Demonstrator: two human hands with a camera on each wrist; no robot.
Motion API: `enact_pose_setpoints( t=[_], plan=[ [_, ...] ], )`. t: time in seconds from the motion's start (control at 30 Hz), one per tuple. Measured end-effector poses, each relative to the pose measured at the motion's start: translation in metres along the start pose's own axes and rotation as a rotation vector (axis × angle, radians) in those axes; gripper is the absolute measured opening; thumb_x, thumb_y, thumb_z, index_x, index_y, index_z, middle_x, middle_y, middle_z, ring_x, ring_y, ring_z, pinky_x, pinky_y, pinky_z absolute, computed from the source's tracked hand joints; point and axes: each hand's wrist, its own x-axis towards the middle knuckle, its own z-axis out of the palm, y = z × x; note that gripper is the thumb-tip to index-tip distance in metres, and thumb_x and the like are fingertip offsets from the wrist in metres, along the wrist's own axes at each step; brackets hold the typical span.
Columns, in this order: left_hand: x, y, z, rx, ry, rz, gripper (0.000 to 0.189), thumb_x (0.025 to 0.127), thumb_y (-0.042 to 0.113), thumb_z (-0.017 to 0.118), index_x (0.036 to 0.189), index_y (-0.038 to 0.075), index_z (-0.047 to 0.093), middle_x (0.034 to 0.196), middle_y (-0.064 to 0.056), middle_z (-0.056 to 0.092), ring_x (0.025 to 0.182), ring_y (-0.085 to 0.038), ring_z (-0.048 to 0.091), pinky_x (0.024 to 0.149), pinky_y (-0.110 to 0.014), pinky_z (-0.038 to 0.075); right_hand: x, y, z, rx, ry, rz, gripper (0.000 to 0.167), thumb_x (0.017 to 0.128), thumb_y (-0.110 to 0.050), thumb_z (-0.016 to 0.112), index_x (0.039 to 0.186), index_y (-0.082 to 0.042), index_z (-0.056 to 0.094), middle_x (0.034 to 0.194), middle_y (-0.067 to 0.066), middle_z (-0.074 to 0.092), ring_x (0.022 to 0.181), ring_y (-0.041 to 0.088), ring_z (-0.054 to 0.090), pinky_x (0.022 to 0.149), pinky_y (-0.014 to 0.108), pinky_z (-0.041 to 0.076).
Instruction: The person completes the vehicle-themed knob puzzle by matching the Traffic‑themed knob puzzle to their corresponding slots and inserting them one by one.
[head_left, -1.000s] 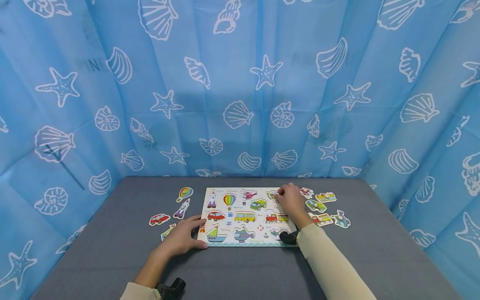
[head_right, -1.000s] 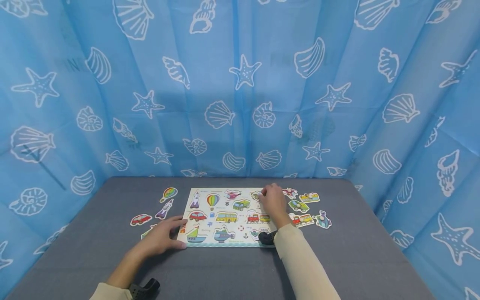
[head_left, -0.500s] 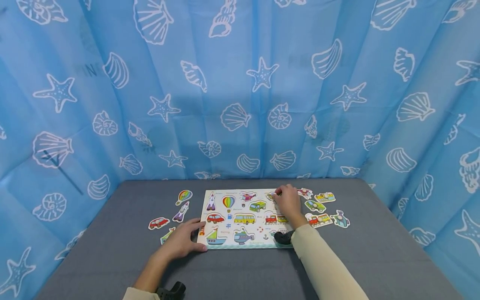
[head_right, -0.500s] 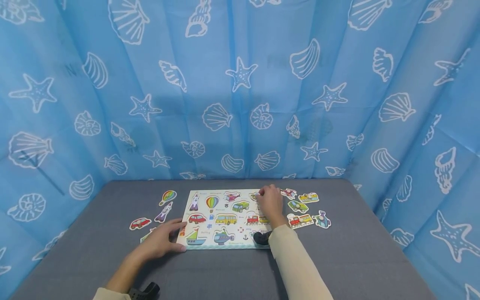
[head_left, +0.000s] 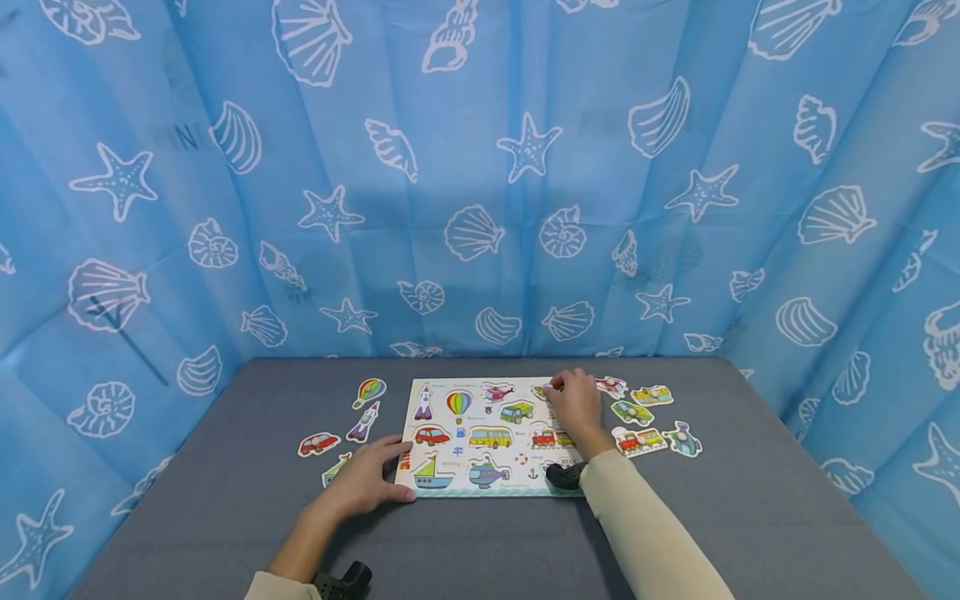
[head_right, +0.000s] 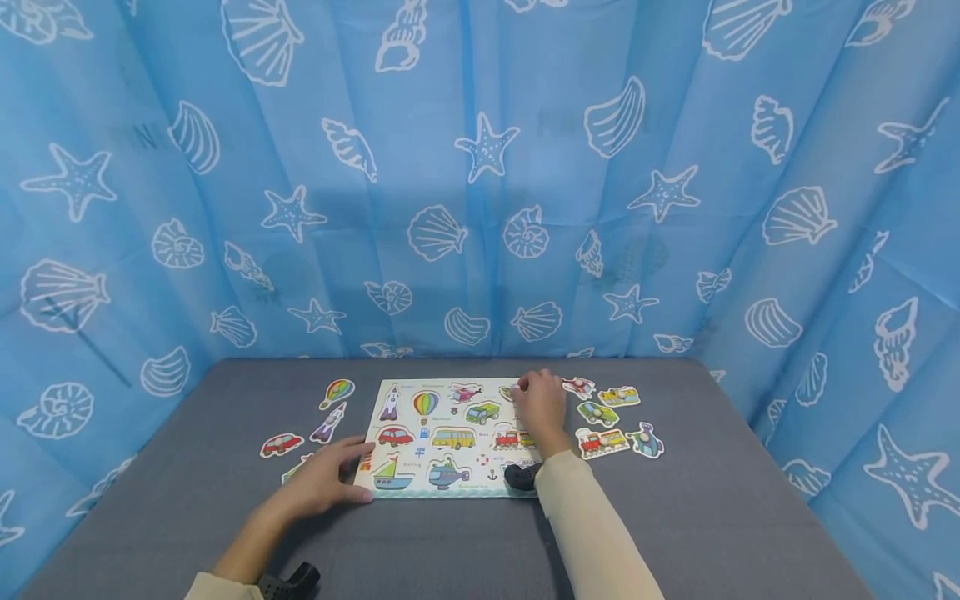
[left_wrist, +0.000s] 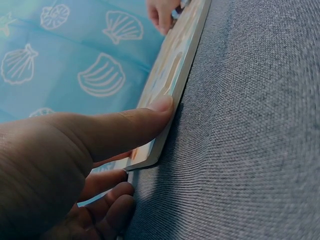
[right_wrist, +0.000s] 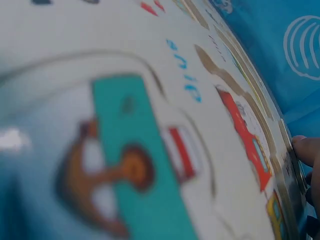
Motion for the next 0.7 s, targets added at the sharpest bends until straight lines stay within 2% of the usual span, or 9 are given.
enact_pose_setpoints(
  t=[0.47, 0.7],
  plan=[
    [0.0006, -0.0007, 0.0003, -0.001, 0.007, 0.008, 0.073, 0.07, 0.034, 0.087, 0.134, 0.01, 0.06, 0.142, -0.013, 0.049, 0.131, -0.039, 0.041, 0.103, -0.057, 0.033, -0.0019, -0.0063, 0.0021, -0.01, 0.024, 0.005, 0.017, 0.088, -0.023, 0.071, 0.089, -0.006, 0.066, 0.097, 0.012, 0.057, 0.095, 0.032, 0.049, 0.087, 0.05, 0.035],
    [0.0002, 0.0003, -0.0007, -0.001, 0.001, 0.004, 0.073, 0.07, 0.034, 0.087, 0.133, 0.01, 0.06, 0.142, -0.014, 0.049, 0.131, -0.039, 0.041, 0.103, -0.058, 0.033, -0.0012, -0.0073, 0.0015, -0.05, -0.026, 0.044, 0.016, 0.089, -0.023, 0.07, 0.089, -0.007, 0.066, 0.099, 0.012, 0.056, 0.099, 0.032, 0.047, 0.088, 0.05, 0.034]
  ],
)
